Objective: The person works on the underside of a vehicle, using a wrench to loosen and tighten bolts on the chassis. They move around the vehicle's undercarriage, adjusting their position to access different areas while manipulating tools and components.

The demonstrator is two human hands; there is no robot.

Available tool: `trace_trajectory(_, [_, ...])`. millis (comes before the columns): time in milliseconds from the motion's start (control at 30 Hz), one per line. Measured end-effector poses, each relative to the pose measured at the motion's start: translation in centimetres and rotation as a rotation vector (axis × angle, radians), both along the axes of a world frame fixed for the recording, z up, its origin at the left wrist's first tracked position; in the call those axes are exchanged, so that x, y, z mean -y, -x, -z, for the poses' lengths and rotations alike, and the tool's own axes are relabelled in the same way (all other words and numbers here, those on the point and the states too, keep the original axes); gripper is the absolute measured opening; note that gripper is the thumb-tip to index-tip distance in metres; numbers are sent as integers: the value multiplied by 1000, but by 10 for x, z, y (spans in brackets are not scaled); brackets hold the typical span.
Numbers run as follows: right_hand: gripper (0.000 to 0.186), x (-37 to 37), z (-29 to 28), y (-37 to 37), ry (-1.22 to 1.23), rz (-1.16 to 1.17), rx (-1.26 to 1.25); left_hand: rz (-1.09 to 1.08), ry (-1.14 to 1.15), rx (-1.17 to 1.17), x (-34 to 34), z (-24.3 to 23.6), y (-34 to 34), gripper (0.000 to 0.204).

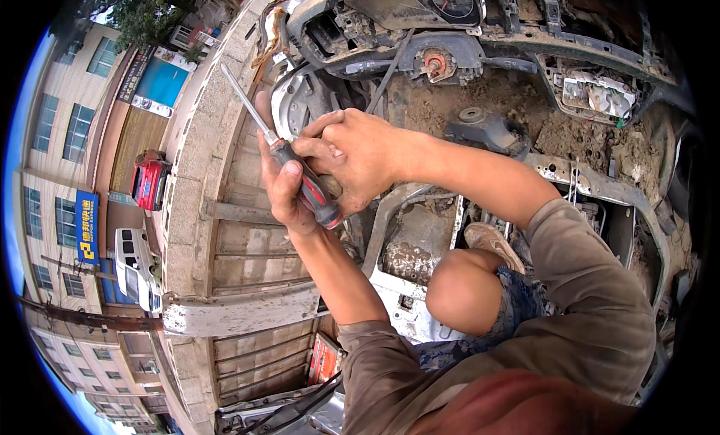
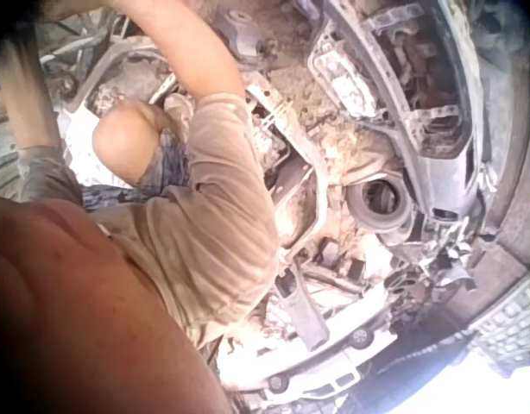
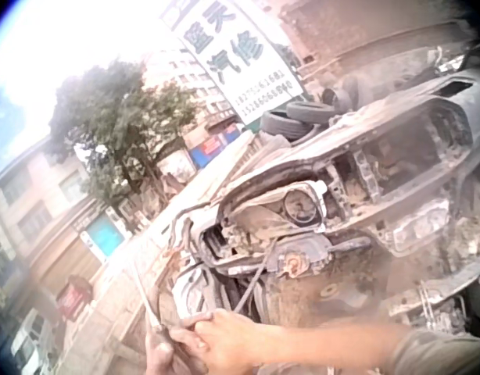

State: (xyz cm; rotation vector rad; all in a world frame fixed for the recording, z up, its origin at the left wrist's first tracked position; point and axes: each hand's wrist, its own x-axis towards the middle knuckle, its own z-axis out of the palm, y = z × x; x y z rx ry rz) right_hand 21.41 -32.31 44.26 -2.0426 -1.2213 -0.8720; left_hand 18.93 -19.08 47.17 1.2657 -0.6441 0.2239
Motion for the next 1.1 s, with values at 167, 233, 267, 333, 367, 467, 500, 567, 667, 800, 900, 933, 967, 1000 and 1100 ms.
trace_trajectory(167, [57, 4, 18, 16, 100, -2, -236, -46, 41, -93, 4, 36, 19, 101])
trace_trajectory(233, [58, 4, 31, 16, 114, -39, -255, -40, 48, -71, 2, 50, 21, 99])
trace_trajectory(267, [58, 4, 35, 15, 115, -59, -256, -51, 72, -74, 0, 58, 22, 99])
trace_trajectory(333, [60, 2, 49, 17, 157, -67, -253, -70, 123, -78, 2, 75, 30, 98])
trace_trajectory(367, [60, 2, 57, 15, 154, -93, -213, -92, 136, -47, 5, 78, 31, 99])
trace_trajectory(467, [63, 6, 71, 18, 232, -79, -183, -108, 124, -72, 4, 99, 33, 100])
trace_trajectory(500, [63, 6, 77, 20, 252, -75, -139, -142, 144, -75, 5, 107, 36, 100])
trace_trajectory(567, [67, 6, 84, 20, 311, -66, -84, -171, 185, -66, 6, 123, 37, 99])
trace_trajectory(667, [67, 6, 101, 19, 238, -143, -3, -219, 186, -81, 9, 133, 49, 96])
trace_trajectory(800, [71, 12, 124, 19, 315, -145, 65, -256, 204, -64, 10, 165, 50, 94])
trace_trajectory(900, [71, 12, 128, 17, 243, -145, 132, -280, 249, -34, 13, 169, 50, 92])
trace_trajectory(933, [72, 11, 124, 18, 238, -135, 153, -311, 266, -17, 13, 168, 46, 92])
trace_trajectory(967, [75, 10, 112, 16, 208, -124, 159, -278, 275, 14, 13, 157, 43, 90])
trace_trajectory(1000, [77, 8, 92, 17, 216, -83, 121, -269, 328, 20, 12, 142, 40, 88])
trace_trajectory(1100, [56, -3, 41, 3, 17, -168, 166, -77, 425, -39, 1, 75, 44, 74])
